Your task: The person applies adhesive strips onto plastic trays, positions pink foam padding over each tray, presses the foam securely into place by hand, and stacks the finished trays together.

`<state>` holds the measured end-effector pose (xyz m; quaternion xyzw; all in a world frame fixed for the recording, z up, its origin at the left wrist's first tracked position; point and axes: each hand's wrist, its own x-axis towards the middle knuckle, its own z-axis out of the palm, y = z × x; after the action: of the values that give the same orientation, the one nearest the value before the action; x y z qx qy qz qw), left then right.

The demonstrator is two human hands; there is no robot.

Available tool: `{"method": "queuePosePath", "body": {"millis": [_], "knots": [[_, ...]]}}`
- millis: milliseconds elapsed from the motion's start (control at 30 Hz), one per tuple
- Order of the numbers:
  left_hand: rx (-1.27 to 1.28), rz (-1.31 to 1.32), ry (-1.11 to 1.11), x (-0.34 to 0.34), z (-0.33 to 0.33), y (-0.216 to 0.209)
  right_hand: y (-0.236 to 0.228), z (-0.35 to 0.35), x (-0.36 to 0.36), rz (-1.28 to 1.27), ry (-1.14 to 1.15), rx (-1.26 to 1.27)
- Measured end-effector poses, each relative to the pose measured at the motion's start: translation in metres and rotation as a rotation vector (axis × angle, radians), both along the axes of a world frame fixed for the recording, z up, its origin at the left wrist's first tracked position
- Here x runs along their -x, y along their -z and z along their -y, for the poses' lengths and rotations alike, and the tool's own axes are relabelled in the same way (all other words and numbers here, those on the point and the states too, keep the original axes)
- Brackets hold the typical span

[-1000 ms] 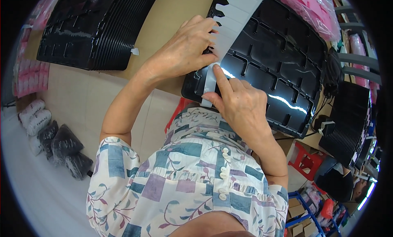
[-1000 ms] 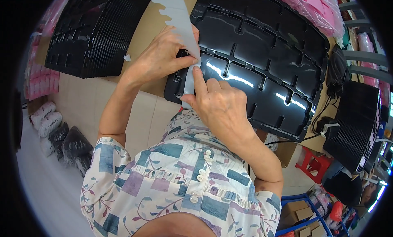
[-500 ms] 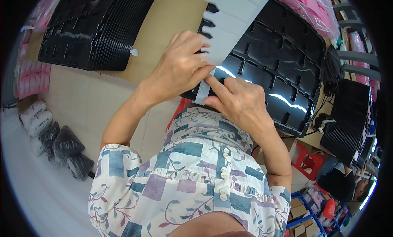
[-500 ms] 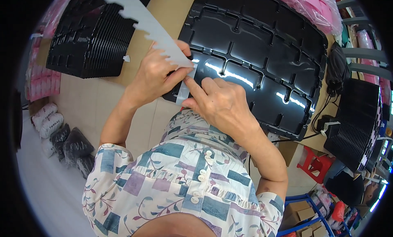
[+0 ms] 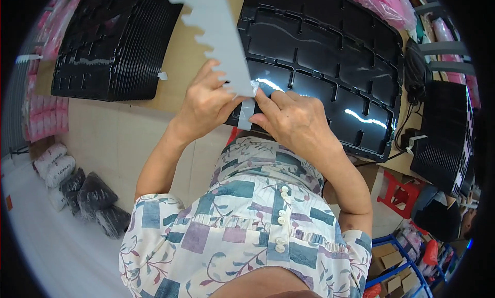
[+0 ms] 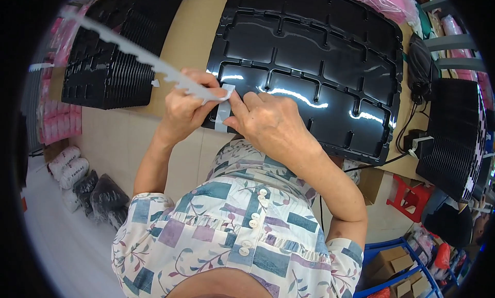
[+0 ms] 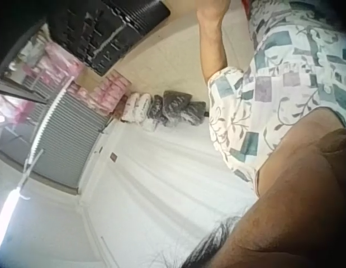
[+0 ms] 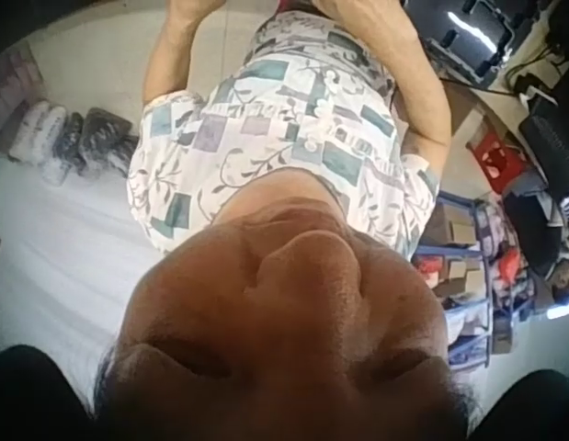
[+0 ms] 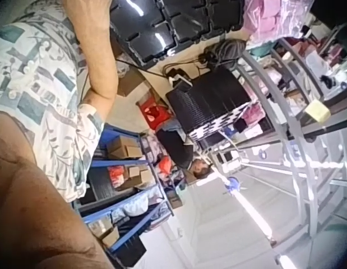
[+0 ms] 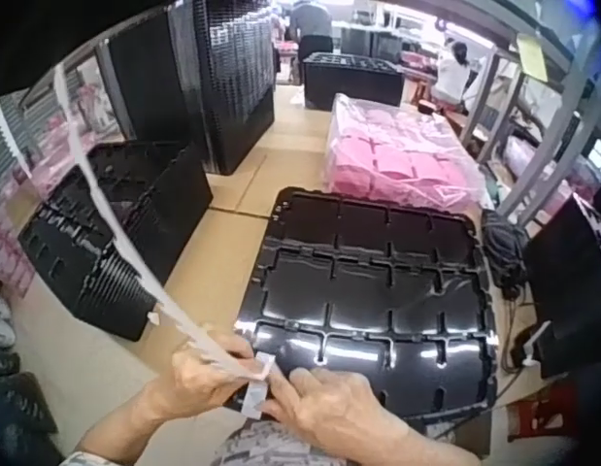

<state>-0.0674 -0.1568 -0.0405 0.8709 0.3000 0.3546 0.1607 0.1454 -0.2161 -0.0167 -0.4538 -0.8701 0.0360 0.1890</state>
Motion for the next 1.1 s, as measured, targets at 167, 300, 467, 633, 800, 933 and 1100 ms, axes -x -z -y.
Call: {"method": "queuePosePath", "body": {"millis": [167,300,467,633,800,933,1100], "knots": [[0.025,0.022,0.037,0.003,0.001,0.001,0.000,-0.003,-0.004,-0.024,-0.016,0.034],[0.164,0.036,0.103,0.008,-0.002,-0.011,-0.002,-0.005,-0.005,-0.040,-0.023,0.040],[0.290,0.135,0.141,0.016,0.000,-0.010,0.002,-0.003,-0.005,-0.085,-0.042,0.000],[0.293,0.138,0.113,0.013,0.002,-0.010,0.002,-0.004,-0.004,-0.058,-0.050,-0.007],[0.332,0.255,-0.025,0.001,-0.015,-0.006,0.000,-0.006,-0.001,-0.032,-0.028,-0.032],[0.204,0.120,-0.126,-0.014,-0.033,0.001,-0.008,-0.003,0.003,0.047,0.022,0.092],[0.163,0.038,-0.116,-0.023,-0.043,-0.005,-0.006,-0.009,0.001,0.002,0.008,0.130]]}}
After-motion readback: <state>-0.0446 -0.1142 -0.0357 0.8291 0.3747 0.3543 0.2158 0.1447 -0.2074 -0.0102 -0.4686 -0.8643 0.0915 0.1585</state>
